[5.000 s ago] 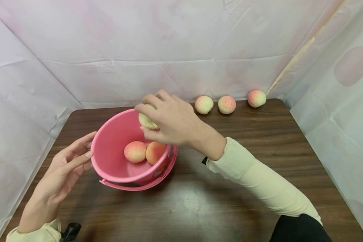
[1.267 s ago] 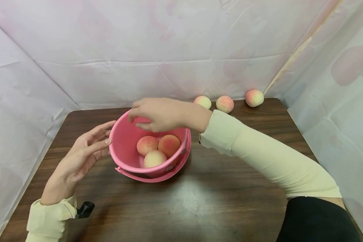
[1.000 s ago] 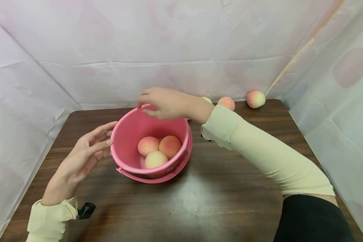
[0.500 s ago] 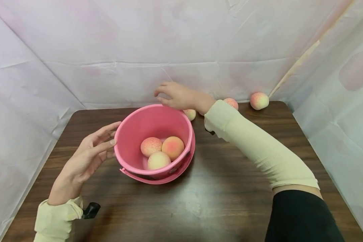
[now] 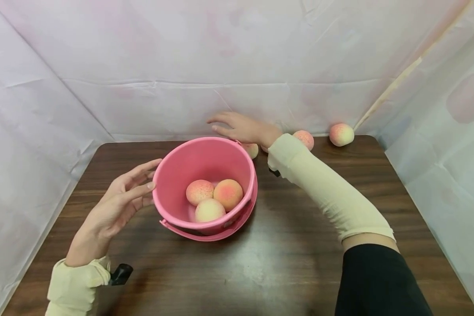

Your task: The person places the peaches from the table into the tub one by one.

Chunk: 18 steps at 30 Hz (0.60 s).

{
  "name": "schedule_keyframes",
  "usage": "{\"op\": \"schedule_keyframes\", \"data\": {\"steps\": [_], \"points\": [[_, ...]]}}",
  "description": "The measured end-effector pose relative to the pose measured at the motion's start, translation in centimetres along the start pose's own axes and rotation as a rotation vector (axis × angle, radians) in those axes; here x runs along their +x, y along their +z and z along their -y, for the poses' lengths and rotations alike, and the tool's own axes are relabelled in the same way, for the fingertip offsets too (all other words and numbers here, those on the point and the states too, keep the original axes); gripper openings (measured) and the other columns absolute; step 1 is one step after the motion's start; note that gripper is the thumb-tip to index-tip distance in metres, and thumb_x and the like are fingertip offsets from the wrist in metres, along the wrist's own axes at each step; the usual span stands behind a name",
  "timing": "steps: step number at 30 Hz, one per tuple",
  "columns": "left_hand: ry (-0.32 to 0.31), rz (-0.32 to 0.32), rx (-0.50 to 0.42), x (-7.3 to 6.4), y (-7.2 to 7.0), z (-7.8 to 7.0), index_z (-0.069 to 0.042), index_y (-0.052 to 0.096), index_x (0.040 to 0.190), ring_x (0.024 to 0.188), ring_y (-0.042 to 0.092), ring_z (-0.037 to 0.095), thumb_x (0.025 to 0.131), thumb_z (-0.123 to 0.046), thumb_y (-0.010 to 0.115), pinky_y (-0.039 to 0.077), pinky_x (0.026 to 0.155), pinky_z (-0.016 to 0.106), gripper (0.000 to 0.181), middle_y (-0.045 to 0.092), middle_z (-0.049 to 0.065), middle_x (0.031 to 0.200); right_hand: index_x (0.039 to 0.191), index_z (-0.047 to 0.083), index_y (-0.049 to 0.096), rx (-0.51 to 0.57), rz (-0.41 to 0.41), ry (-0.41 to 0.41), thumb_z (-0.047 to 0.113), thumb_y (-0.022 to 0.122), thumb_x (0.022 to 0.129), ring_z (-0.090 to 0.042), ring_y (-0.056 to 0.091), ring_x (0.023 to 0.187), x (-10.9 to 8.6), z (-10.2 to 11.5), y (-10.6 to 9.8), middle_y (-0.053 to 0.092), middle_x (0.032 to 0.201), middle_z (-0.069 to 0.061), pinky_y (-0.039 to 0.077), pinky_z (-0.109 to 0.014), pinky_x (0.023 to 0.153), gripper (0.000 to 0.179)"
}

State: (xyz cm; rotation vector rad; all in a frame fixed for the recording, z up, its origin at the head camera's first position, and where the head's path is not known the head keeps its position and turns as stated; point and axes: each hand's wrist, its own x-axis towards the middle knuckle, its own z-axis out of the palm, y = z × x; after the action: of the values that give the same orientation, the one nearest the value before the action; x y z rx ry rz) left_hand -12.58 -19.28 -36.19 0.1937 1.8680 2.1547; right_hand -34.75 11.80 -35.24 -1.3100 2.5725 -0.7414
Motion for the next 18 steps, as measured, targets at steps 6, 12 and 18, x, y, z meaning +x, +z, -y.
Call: {"op": "schedule_keyframes", "data": {"steps": [6, 12, 18], "points": [[0.016, 0.014, -0.004, 0.1, 0.3, 0.1, -0.006, 0.038, 0.159, 0.104, 0.071, 0.016, 0.104, -0.002, 0.057, 0.066, 0.084, 0.029, 0.058, 0.051, 0.016, 0.140, 0.159, 0.017, 0.044, -0.079, 0.022, -0.041, 0.036, 0.051, 0.109, -0.033, 0.035, 0.155, -0.5, -1.0, 1.1, 0.042, 0.164, -0.012, 0.027, -0.054, 0.130, 0.055], [0.018, 0.018, -0.009, 0.3, 0.4, 0.1, -0.006, 0.037, 0.160, 0.103, 0.071, 0.016, 0.104, -0.002, 0.057, 0.066, 0.084, 0.029, 0.059, 0.051, 0.018, 0.140, 0.162, 0.020, 0.038, -0.226, 0.041, -0.091, 0.036, 0.055, 0.105, -0.040, 0.033, 0.154, -1.1, -2.3, 3.0, 0.039, 0.164, -0.018, 0.028, -0.062, 0.127, 0.062], [0.011, 0.010, -0.011, 0.3, 0.4, 0.2, -0.006, 0.037, 0.160, 0.105, 0.071, 0.018, 0.104, -0.002, 0.058, 0.066, 0.084, 0.030, 0.059, 0.052, 0.019, 0.139, 0.161, 0.017, 0.041, -0.110, 0.033, -0.019, 0.032, 0.050, 0.108, -0.035, 0.033, 0.154, -2.0, -2.8, 4.8, 0.039, 0.165, -0.013, 0.028, -0.059, 0.127, 0.056]]}}
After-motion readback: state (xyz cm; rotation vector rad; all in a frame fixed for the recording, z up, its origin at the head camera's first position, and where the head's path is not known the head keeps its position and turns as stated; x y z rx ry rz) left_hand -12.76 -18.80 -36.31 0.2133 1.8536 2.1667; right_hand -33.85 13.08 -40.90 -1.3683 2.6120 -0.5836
